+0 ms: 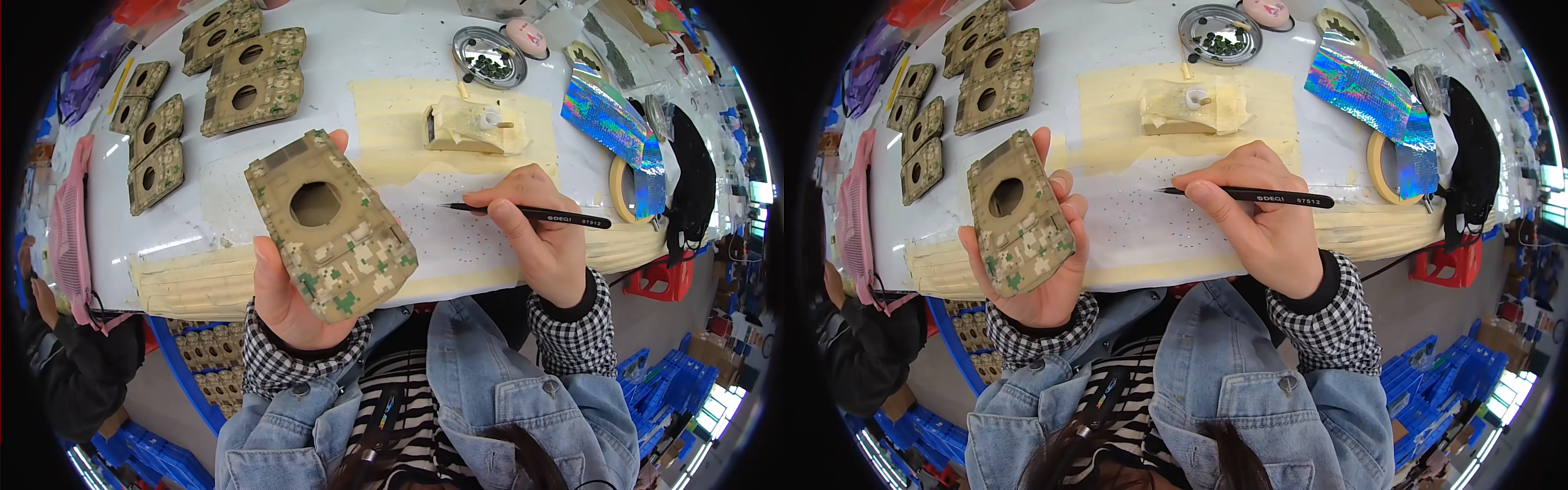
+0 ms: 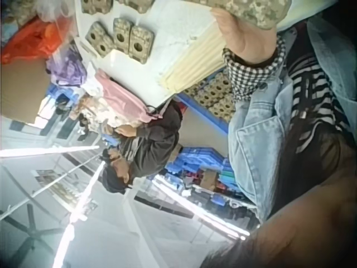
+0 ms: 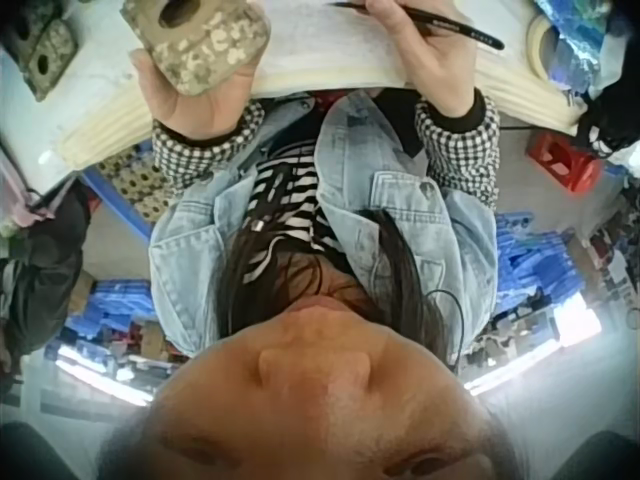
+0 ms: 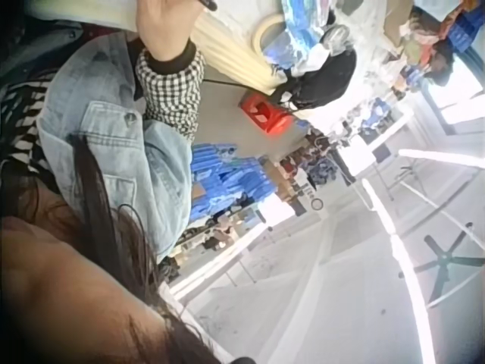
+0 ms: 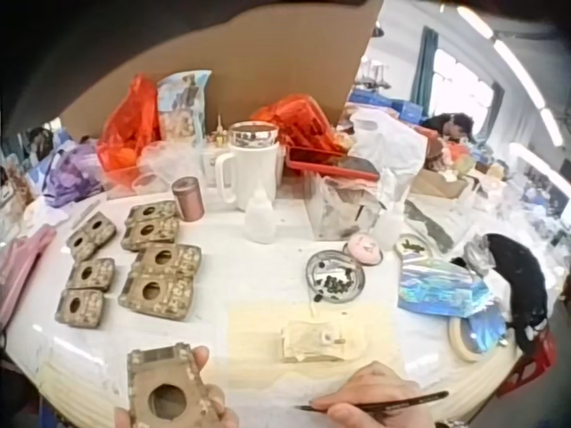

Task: Painting and detailing small components of a toy tank at a factory workbench.

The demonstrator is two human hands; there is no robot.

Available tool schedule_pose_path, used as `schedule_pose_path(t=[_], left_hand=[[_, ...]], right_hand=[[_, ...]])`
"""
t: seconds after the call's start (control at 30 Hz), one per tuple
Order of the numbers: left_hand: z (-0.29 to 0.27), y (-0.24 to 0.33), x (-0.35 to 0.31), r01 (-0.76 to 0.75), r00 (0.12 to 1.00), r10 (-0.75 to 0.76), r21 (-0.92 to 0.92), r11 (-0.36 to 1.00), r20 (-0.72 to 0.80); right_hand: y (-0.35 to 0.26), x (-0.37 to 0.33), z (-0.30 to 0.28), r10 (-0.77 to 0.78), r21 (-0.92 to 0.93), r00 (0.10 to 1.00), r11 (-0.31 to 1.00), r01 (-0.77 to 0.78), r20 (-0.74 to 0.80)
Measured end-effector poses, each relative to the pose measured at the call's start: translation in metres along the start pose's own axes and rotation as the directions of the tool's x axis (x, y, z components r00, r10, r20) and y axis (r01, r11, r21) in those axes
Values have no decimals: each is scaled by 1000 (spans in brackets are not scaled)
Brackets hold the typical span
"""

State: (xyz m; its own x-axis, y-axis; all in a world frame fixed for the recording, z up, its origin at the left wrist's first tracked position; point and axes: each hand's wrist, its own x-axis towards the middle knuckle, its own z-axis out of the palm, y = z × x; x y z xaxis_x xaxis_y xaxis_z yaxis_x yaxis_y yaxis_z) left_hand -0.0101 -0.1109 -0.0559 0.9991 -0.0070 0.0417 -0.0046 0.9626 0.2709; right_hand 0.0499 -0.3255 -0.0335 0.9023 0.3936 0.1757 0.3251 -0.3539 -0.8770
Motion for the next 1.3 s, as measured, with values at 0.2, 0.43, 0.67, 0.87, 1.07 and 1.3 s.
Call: schedule_pose_path(t=[0.2,0.43,0.67,0.87,1.07,1.3], left_hand=[[-2,0,0,-6,1000,6,0,1000,12],[-1,0,1,-3,999,3,15,1000,37],[-2,0,0,-2,1000,2,6,1000,28],[-2,0,0,-14,1000,13,15,1000,21],[-2,-1,-1,-13,1000,13,15,1000,21],[-1,0,0,-13,1000,12,28,1000,11]], right_hand=[[0,1,0,-1,4,1000,1000,1,3],[0,1,1,-10,-8,1000,1000,10,7],[0,1,1,-4,-10,1000,1000,4,2],[0,1,1,-11,-4,1000,1000,11,6],[1,1,1,-17,-9,1000,1000,17,12],[0,1,1,-24,-37,1000,999,24,8]])
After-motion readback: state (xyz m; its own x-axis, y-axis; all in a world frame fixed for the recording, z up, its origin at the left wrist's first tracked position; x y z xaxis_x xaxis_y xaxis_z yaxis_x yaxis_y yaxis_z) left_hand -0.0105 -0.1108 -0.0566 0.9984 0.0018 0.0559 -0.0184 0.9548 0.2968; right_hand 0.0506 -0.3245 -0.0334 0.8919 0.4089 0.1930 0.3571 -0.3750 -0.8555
